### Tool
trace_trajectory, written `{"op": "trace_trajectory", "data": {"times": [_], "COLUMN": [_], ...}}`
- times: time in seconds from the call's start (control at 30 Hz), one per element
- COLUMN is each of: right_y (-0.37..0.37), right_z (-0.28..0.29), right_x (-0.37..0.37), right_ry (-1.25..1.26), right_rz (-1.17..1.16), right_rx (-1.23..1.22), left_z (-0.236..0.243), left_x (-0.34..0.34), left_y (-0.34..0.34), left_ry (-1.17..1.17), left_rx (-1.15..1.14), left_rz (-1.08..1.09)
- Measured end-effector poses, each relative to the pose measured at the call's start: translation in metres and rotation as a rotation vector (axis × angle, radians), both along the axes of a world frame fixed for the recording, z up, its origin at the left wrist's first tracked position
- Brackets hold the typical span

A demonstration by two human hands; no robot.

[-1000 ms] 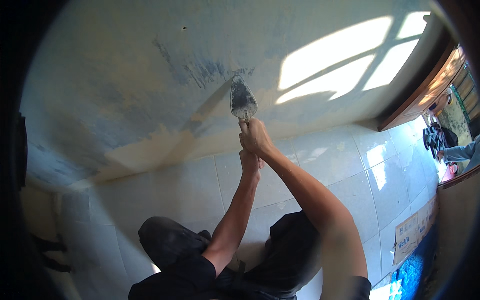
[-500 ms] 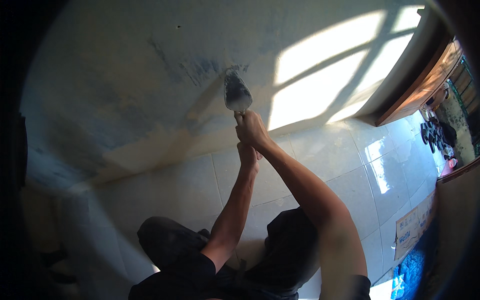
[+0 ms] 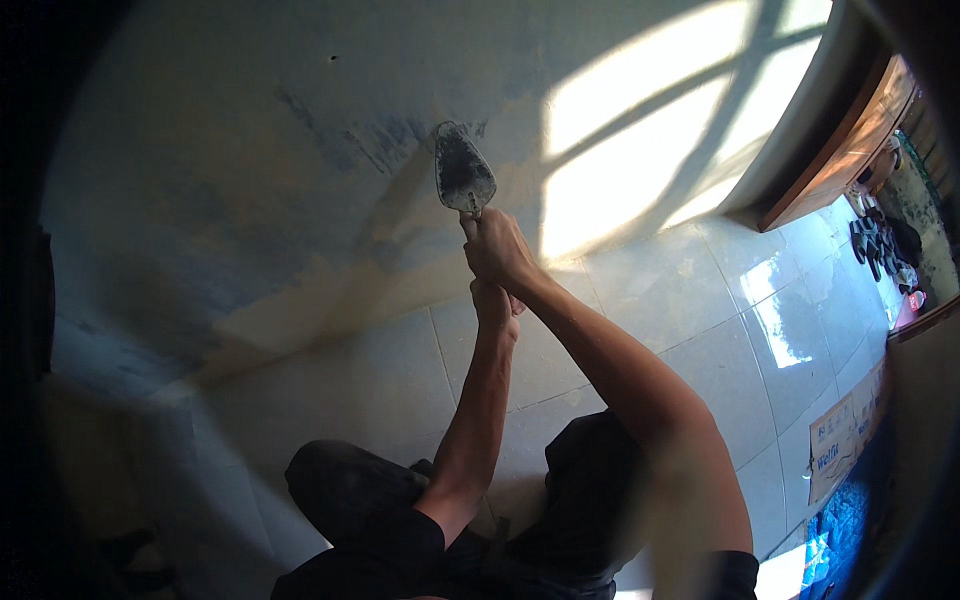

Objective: Applying plaster or putty to a wall using a trowel.

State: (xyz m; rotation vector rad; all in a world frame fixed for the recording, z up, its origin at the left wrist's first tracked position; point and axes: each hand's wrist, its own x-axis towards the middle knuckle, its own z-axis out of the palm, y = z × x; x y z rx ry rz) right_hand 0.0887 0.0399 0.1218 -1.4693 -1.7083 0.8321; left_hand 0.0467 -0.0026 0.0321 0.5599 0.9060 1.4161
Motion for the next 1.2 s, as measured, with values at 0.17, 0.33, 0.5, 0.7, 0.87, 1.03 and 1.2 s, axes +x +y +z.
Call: {"op": "trace_trajectory", "data": {"times": [0.17, 0.33, 0.5, 0.7, 0.87, 1.03, 1.2], "right_y": [0.013, 0.002, 0.008, 0.018, 0.021, 0.018, 0.014], "right_z": [-0.022, 0.002, -0.022, -0.021, -0.025, -0.020, -0.014], "right_x": [0.012, 0.001, 0.004, 0.007, 0.005, 0.001, 0.004], "right_ry": [-0.088, -0.006, 0.005, -0.042, -0.011, 0.022, 0.041], "right_rz": [-0.006, 0.003, 0.001, 0.025, 0.017, 0.036, 0.069], "right_rx": [0.112, 0.019, 0.066, 0.099, 0.099, 0.077, 0.020], "left_z": [0.005, 0.003, -0.004, -0.005, 0.001, -0.005, 0.001], "left_x": [0.020, 0.006, 0.012, 0.012, 0.006, 0.003, 0.001], "left_y": [0.001, -0.001, 0.002, 0.004, 0.007, 0.007, 0.005], "left_ry": [-0.043, -0.037, -0.039, -0.034, -0.092, -0.088, -0.099], "left_rx": [-0.101, -0.007, -0.135, -0.028, -0.136, -0.120, -0.142], "left_rz": [0.032, 0.000, 0.049, 0.016, -0.008, -0.025, -0.058]}}
